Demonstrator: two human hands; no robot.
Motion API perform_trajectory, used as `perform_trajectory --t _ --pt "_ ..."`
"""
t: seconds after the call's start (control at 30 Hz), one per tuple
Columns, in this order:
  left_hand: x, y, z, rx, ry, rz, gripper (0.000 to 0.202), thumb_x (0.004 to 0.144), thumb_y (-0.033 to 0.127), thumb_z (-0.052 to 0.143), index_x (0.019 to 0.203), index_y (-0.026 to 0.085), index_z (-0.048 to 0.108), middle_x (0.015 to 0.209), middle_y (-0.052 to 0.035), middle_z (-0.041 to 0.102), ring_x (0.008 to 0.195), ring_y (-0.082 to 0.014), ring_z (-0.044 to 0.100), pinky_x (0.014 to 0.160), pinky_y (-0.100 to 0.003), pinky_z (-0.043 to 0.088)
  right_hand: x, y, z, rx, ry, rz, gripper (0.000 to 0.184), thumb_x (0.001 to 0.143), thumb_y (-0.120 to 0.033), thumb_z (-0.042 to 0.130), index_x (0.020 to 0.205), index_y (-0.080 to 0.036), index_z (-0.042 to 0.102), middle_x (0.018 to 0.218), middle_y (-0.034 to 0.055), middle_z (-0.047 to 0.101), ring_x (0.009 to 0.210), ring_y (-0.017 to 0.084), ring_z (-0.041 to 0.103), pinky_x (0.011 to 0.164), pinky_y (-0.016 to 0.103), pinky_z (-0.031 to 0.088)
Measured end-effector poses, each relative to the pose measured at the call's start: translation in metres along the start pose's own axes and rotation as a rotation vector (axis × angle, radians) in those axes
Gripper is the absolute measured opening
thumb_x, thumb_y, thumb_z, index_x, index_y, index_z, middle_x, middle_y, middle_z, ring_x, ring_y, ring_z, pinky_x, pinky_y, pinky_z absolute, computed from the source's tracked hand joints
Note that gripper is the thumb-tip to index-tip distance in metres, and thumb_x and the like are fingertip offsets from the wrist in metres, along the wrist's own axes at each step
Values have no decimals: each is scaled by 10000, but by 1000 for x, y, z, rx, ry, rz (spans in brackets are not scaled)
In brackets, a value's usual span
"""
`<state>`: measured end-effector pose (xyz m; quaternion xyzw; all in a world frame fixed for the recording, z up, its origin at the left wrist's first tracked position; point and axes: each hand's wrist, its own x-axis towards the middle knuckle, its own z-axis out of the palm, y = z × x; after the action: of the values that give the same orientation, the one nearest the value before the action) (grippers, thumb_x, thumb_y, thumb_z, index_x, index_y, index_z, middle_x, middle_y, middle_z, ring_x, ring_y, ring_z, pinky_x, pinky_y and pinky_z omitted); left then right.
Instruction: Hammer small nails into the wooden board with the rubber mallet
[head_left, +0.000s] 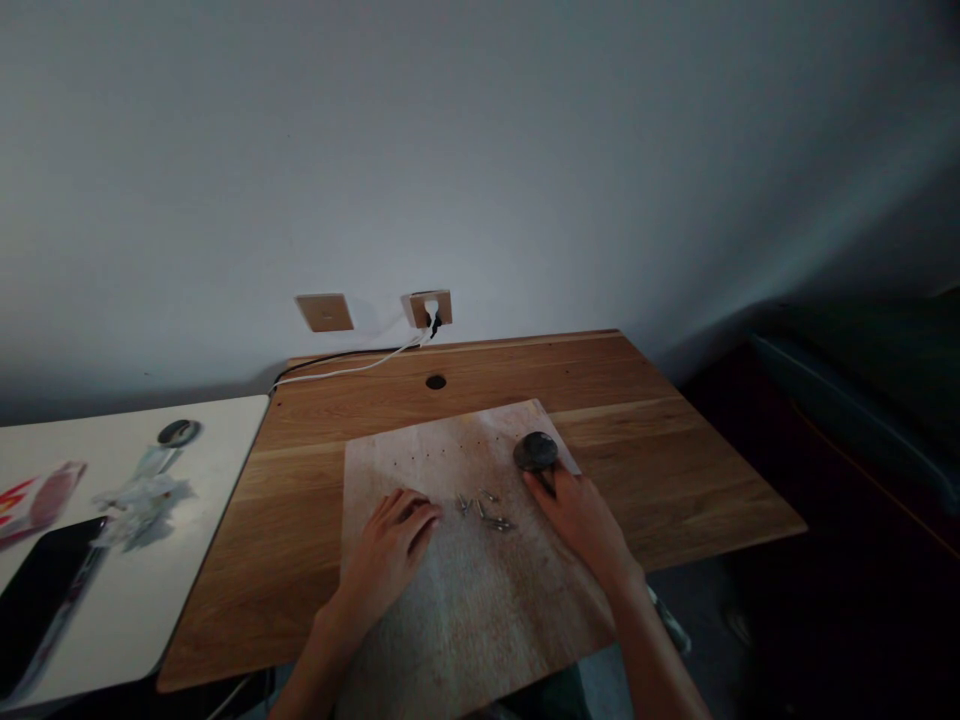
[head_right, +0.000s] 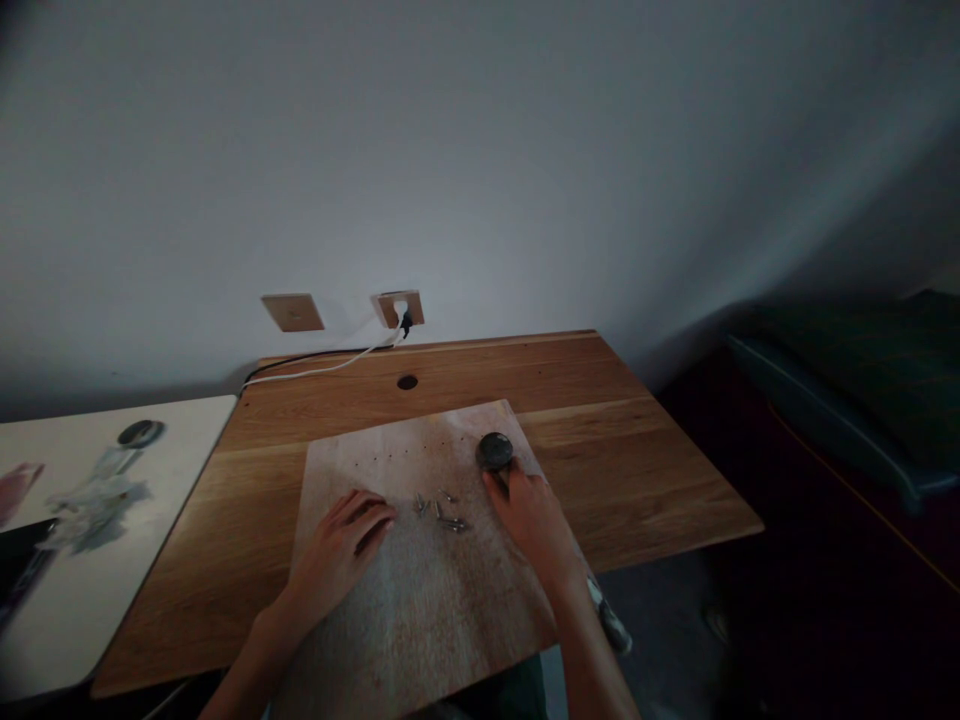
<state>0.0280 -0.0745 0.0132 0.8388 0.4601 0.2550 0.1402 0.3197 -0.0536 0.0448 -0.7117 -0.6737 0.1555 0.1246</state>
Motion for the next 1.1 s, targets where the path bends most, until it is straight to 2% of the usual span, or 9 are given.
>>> perform_trajectory --t 0.17,0.37,0.73,1.1 --pt "1 0 -1 9 -15 3 167 997 166 535 1056 247 668 1021 -27 658 962 -213 606 866 -384 520 -1 0 0 -5 3 8 311 1026 -395 491 1035 -156 689 881 128 770 812 266 734 672 302 421" --pt "2 1 -2 8 -2 14 170 984 155 544 1060 246 666 1015 -28 662 963 -215 612 857 -387 527 -1 0 0 -19 -8 9 301 1026 -379 495 1049 -150 689 908 142 773 837 285 739 685 312 430" --pt "0 -1 1 -3 19 12 159 964 145 556 1018 243 669 994 -26 668 941 -207 619 833 -368 531 1 2 2 30 1 -10 304 1024 -381 475 1071 -157 675 950 138 768 856 264 736 695 297 435" --pt "1 1 0 -29 22 7 164 966 141 545 1009 247 663 986 -28 672 939 -211 625 844 -384 540 0 1 1 16 -17 10 321 1030 -395 459 1081 -160 671 914 139 766 841 271 734 680 299 430"
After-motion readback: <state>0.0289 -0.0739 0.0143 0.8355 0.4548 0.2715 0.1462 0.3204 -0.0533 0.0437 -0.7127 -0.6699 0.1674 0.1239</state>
